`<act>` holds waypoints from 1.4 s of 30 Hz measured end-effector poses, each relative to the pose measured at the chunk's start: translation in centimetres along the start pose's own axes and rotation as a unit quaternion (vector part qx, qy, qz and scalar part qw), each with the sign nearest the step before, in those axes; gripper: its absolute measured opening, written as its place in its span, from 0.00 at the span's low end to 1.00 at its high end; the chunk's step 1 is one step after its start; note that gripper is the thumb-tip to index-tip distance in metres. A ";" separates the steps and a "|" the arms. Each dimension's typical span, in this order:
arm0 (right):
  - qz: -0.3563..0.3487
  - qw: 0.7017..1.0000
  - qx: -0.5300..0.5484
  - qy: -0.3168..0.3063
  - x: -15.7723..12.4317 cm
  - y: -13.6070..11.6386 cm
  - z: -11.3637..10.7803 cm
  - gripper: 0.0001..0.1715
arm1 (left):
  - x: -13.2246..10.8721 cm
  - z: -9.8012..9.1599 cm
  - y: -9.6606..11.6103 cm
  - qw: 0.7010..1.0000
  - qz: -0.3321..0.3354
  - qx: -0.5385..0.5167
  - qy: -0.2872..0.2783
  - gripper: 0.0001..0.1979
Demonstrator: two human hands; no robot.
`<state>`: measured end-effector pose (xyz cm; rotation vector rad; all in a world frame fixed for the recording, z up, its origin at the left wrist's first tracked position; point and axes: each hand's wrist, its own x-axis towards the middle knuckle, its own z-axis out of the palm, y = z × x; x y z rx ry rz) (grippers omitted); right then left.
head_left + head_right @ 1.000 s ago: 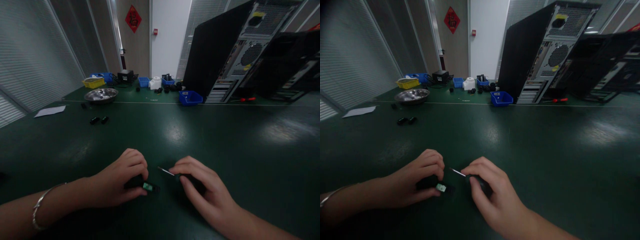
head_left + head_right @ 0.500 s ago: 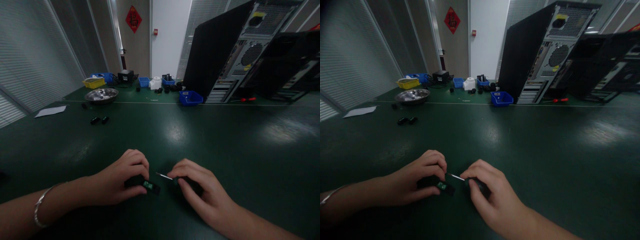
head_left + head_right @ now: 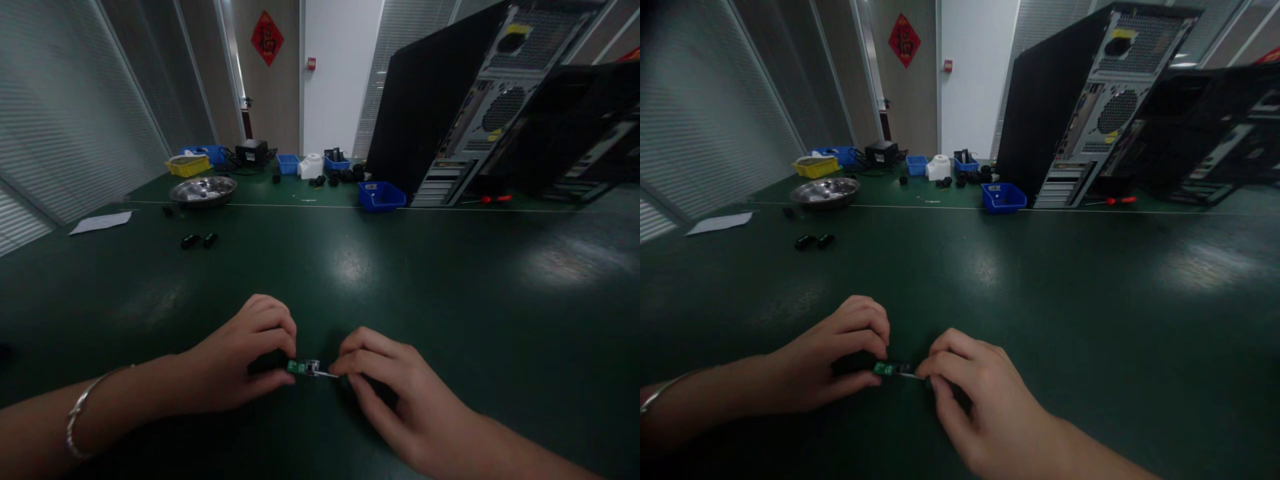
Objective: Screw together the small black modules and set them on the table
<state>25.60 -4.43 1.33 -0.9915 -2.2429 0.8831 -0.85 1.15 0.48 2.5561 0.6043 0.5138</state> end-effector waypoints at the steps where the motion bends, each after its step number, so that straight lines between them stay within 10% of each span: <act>1: -0.007 1.000 0.010 0.001 0.0 0.0 0.0 0.15 | 0.0 0.0 0.0 1.000 0.001 0.000 -0.001 0.06; 12: -0.030 0.996 0.070 0.045 -0.1 0.0 0.0 0.18 | 0.0 -0.6 0.1 0.999 -0.014 -0.023 -0.036 0.23; 31: -0.031 0.995 0.074 0.065 0.0 0.3 0.1 0.17 | -0.4 -0.8 -2.2 0.999 -0.028 0.003 -0.040 0.04; 42: -0.017 0.994 0.083 0.066 0.1 0.7 0.3 0.17 | -0.2 -0.5 -1.3 0.998 -0.029 -0.054 -0.007 0.09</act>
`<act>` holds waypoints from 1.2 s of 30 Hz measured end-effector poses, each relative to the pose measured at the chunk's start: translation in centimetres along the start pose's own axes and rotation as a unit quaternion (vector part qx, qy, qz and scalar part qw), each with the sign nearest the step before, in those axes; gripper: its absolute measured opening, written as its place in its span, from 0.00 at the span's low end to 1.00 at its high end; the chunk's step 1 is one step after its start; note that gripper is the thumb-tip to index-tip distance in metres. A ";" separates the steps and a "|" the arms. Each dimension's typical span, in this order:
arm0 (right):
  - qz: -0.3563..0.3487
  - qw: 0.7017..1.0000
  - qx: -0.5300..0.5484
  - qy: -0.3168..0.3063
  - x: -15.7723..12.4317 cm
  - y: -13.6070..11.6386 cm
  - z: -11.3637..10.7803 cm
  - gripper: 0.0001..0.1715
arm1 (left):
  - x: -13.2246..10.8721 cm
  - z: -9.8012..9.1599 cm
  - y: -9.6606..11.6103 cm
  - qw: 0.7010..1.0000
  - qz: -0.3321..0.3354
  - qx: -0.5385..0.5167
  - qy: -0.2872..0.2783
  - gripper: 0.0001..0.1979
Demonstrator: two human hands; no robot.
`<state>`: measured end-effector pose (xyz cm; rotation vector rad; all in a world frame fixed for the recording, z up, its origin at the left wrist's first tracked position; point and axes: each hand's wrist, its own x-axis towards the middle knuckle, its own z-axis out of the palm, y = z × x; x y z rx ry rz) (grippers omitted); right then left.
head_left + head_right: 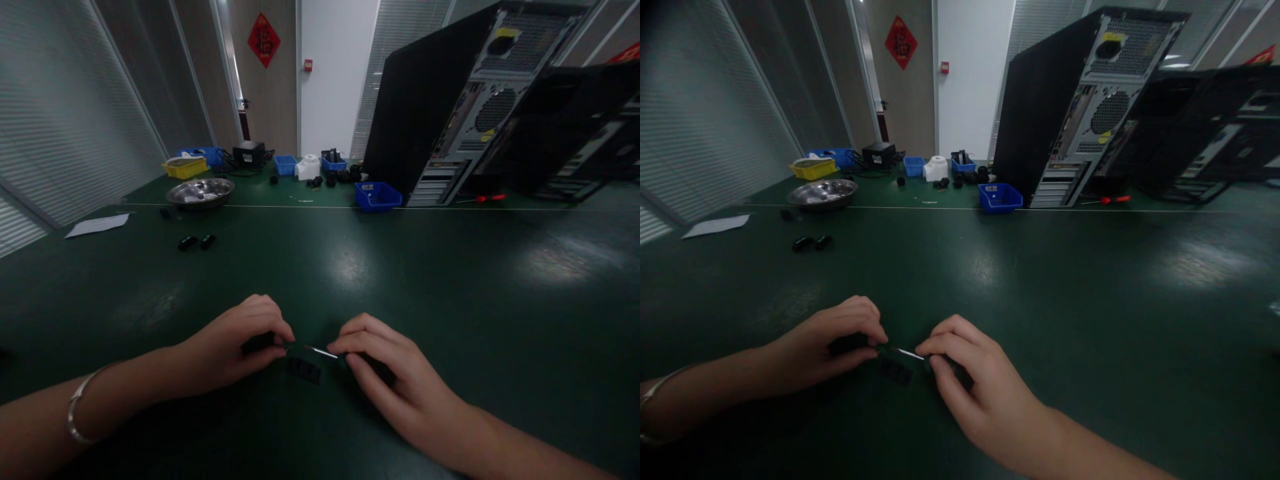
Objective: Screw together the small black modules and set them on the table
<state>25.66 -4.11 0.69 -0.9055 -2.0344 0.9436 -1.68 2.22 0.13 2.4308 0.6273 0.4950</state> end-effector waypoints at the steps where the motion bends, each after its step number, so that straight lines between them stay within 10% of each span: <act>1: 0.003 1.000 0.001 0.000 0.0 0.0 0.0 0.17 | 0.0 0.0 0.1 1.000 0.007 -0.002 0.007 0.10; 21: -0.007 1.000 0.028 -0.008 -0.1 0.3 -0.3 0.14 | -0.2 0.3 1.0 0.987 0.126 0.053 0.083 0.12; 36: -0.080 0.995 -0.060 -0.018 -0.6 -0.2 0.6 0.18 | 0.7 1.0 5.7 0.985 -0.063 -0.153 0.037 0.08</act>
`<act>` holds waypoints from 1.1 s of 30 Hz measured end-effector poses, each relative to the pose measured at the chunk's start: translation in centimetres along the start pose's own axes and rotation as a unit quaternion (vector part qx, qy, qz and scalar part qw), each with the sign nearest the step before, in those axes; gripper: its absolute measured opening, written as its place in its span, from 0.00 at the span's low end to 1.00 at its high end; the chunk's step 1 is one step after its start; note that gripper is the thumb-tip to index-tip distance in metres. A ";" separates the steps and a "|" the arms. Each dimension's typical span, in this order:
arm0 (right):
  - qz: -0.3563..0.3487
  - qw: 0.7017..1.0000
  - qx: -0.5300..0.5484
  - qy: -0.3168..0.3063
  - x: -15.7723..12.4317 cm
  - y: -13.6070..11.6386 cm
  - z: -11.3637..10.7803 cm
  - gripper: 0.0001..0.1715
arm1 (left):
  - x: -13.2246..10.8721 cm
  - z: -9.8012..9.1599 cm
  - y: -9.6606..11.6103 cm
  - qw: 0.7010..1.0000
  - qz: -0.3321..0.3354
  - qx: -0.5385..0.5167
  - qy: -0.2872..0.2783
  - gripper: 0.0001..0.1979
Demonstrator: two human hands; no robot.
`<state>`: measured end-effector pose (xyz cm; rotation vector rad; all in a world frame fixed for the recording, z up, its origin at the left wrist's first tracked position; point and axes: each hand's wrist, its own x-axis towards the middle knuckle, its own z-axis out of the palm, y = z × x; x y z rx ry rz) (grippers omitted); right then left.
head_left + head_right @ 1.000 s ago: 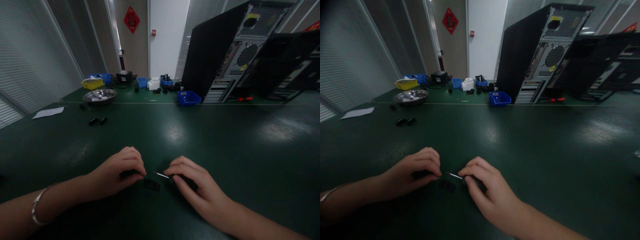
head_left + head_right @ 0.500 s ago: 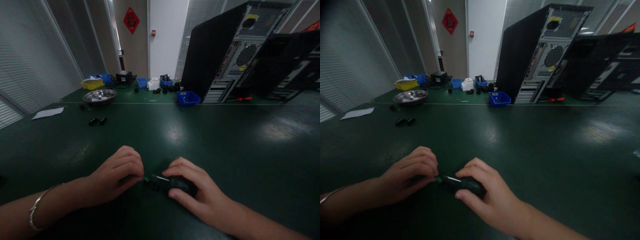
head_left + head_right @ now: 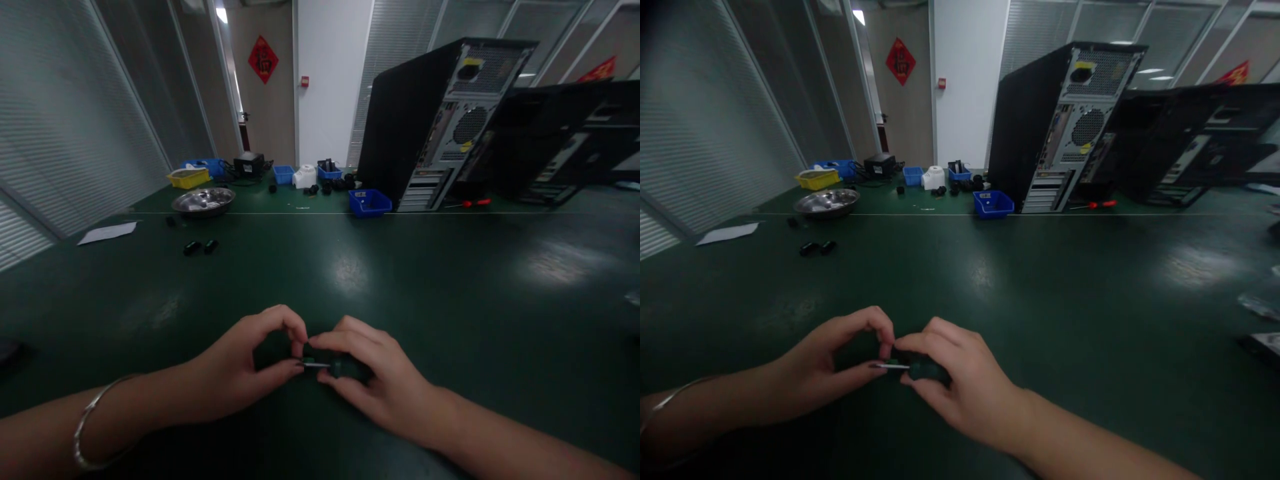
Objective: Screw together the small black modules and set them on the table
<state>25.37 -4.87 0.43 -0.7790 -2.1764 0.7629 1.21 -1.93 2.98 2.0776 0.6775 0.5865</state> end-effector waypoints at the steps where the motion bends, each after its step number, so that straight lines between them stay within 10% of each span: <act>1: -0.004 1.000 -0.001 0.005 0.0 -0.1 0.0 0.17 | 0.0 0.3 0.1 1.000 -0.005 -0.014 0.004 0.08; 18: -0.069 0.995 -0.053 0.038 -0.6 -0.9 -0.3 0.14 | 0.0 2.7 0.3 0.997 -0.001 -0.070 0.038 0.07; 24: -0.037 0.998 0.001 0.059 -0.6 -0.6 -0.5 0.10 | -0.1 1.7 -0.3 0.994 0.069 0.076 0.046 0.15; 33: 0.053 0.995 0.051 0.071 -0.3 0.0 -0.1 0.09 | 0.3 2.0 -1.4 0.997 -0.009 0.070 -0.022 0.17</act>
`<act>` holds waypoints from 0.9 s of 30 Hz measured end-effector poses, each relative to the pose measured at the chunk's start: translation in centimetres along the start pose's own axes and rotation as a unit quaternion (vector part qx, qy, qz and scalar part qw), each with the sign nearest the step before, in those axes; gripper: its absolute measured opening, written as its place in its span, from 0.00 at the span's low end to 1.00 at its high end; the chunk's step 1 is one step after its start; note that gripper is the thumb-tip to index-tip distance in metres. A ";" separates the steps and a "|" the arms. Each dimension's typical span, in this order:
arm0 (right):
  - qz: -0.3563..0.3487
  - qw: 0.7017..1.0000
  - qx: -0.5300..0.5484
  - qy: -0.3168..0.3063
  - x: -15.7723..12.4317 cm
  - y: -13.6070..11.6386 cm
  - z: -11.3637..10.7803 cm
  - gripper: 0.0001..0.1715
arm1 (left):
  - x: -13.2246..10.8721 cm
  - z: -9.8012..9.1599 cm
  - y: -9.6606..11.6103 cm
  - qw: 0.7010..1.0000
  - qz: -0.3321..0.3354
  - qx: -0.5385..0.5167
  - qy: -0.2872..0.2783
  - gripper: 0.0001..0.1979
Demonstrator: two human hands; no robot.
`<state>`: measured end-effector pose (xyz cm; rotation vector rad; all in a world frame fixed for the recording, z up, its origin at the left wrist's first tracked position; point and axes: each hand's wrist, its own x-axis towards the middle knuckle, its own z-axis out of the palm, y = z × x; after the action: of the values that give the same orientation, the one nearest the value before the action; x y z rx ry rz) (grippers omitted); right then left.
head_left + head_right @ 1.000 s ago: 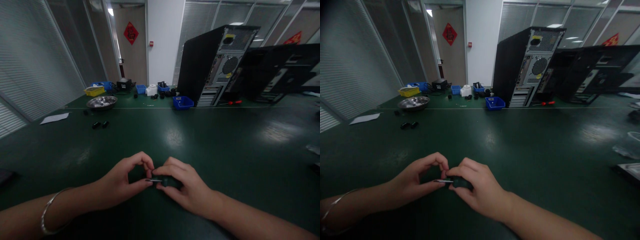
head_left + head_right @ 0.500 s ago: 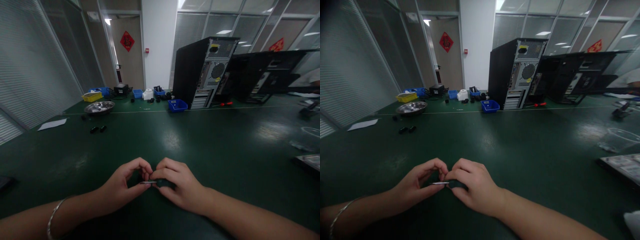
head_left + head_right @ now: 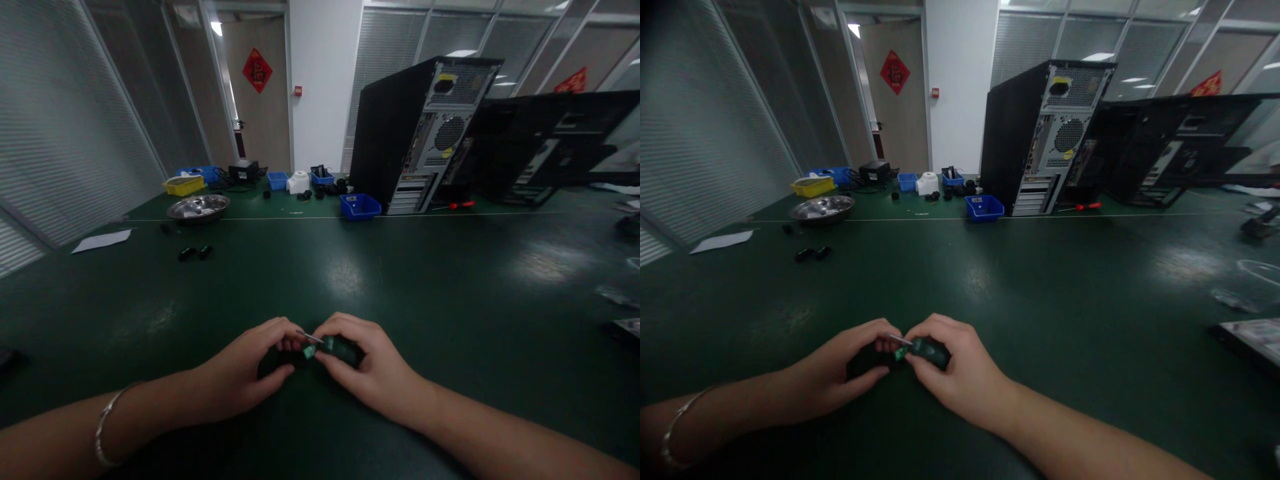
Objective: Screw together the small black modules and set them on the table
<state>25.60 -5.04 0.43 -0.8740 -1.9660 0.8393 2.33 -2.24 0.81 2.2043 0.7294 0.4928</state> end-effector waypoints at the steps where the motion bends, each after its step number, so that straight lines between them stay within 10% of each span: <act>1: 0.007 1.000 0.001 -0.005 0.0 0.0 0.1 0.08 | 0.0 0.2 0.1 1.000 -0.003 -0.012 0.003 0.16; 27: 0.042 0.996 -0.015 -0.080 -0.5 -0.4 0.5 0.11 | -0.4 1.1 0.0 0.997 -0.033 -0.065 0.010 0.21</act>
<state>25.24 -5.77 0.32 -0.9388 -2.0961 0.9560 2.66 -3.10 0.06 2.0502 0.7565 0.5145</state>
